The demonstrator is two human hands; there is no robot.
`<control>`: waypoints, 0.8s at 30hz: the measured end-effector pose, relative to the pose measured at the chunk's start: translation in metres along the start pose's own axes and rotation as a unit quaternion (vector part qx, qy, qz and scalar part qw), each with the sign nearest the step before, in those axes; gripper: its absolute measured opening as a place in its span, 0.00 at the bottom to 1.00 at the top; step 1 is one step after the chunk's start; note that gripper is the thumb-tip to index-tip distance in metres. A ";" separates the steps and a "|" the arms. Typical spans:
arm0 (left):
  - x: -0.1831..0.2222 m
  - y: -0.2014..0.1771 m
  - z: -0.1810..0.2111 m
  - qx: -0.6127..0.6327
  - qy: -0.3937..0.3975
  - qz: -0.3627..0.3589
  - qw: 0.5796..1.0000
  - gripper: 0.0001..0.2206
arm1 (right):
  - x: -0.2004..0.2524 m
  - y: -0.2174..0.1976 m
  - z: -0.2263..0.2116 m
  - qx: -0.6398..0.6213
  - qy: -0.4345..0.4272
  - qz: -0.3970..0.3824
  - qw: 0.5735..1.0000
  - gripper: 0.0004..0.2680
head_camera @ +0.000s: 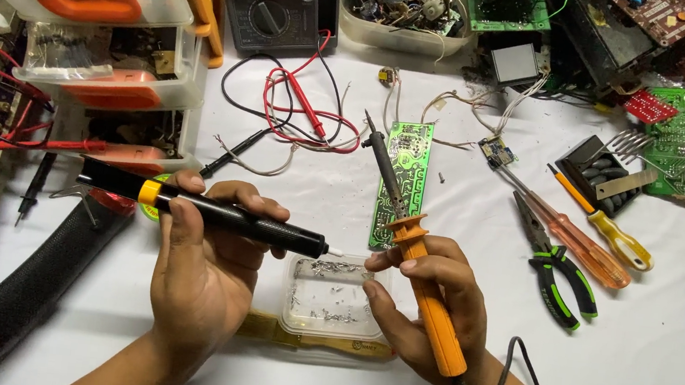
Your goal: Desoldering electronic components from a printed circuit board using a soldering iron and a manual desoldering pump.
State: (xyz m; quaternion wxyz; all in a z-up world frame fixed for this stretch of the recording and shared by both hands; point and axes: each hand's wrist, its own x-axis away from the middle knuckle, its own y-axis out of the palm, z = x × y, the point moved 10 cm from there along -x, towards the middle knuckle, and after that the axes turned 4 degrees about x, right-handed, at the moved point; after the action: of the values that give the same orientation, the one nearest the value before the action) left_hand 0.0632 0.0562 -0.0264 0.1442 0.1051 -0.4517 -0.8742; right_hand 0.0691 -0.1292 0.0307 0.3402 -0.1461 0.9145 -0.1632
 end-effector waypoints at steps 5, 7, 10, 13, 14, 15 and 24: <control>0.007 0.009 -0.006 0.009 0.000 -0.029 1.000 0.08 | -0.003 0.001 -0.005 0.002 -0.004 0.008 1.000 0.15; 0.011 0.013 -0.009 0.018 0.000 -0.045 0.999 0.08 | -0.004 0.001 -0.007 0.002 -0.009 0.012 1.000 0.15; 0.013 0.013 -0.014 0.022 -0.011 -0.051 0.998 0.08 | -0.004 0.000 -0.008 0.003 -0.012 0.018 1.000 0.15; 0.014 0.012 -0.017 0.034 -0.017 -0.047 0.998 0.07 | -0.004 0.001 -0.010 0.038 -0.029 0.017 0.999 0.14; 0.014 0.013 -0.016 0.032 -0.011 -0.051 0.998 0.07 | -0.004 0.001 -0.009 0.037 -0.025 0.021 0.999 0.14; 0.014 0.013 -0.016 0.029 -0.004 -0.055 0.998 0.07 | -0.003 0.000 -0.007 0.035 -0.021 0.025 0.999 0.14; 0.015 0.011 -0.015 0.015 -0.018 -0.045 0.999 0.07 | -0.001 0.001 -0.007 0.029 -0.035 0.016 0.999 0.14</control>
State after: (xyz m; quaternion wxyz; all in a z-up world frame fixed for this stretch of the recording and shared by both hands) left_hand 0.0557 0.0339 -0.0265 0.0950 0.1115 -0.4623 -0.8745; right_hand 0.0654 -0.1264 0.0361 0.3789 -0.1270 0.8990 -0.1793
